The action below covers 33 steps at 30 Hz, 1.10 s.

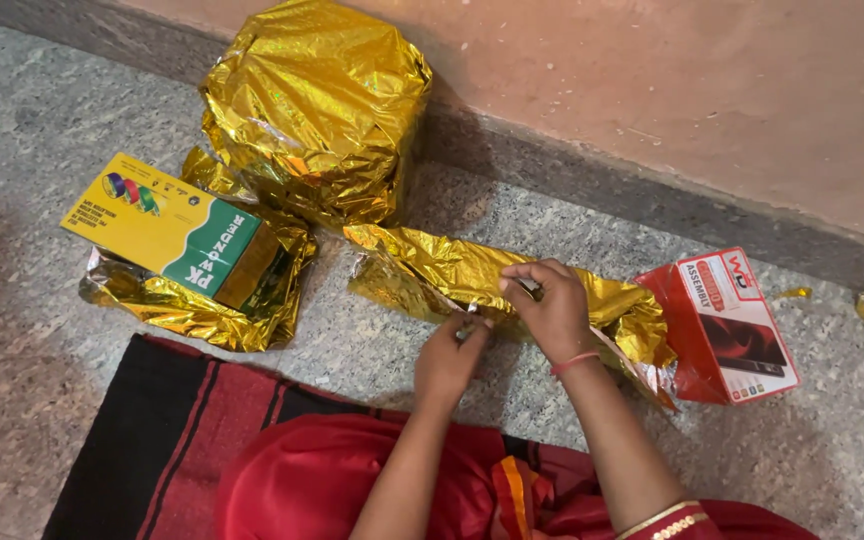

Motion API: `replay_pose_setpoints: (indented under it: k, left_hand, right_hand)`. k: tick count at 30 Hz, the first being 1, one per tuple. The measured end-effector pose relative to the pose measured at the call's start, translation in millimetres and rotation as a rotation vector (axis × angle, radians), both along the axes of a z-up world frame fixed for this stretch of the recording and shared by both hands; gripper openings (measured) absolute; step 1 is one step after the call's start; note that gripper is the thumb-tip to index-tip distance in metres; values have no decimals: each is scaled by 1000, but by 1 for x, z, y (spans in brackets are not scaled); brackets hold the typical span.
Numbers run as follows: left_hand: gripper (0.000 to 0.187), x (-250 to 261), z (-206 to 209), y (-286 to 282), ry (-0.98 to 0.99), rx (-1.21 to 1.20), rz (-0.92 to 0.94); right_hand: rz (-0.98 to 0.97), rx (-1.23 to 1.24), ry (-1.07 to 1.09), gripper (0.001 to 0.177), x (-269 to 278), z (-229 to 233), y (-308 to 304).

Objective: The person wraps a small rectangular item in gold foil, folds the edges, and secures the package with clear adhesive tape. They repeat the process with a second item, folding and taping each package while sitting on a mat.

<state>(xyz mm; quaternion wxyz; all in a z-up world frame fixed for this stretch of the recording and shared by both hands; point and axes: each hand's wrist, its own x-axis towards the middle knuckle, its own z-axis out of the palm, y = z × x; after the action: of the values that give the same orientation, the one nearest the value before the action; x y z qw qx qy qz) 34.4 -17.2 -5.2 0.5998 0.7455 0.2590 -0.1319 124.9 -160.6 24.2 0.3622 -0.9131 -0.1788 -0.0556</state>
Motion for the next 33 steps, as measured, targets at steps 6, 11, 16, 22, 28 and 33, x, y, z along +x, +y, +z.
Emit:
replay_pose_setpoints:
  k: [6,11,16,22,28,33]
  left_hand:
    - [36,-11,-1,-3,-135,153,23]
    - [27,-13,-20,-8,-249,-105,80]
    - [26,-9,-35,-6,-274,-210,149]
    - [21,-4,-36,-5,-157,-305,130]
    - [16,-2,-36,-2,-123,-398,128]
    - [15,1,-40,-1,-142,-439,109]
  right_hand:
    - [82,125,-66,18,-40,10,-24]
    - [15,297,147,30,-84,-4,-23]
    - [-78,246,139,21,-87,-11,-15]
    - [-62,225,37,20,-78,-13,0]
    - [18,35,-170,22,-76,-11,5]
    - [13,-168,-254,18,-73,-9,4]
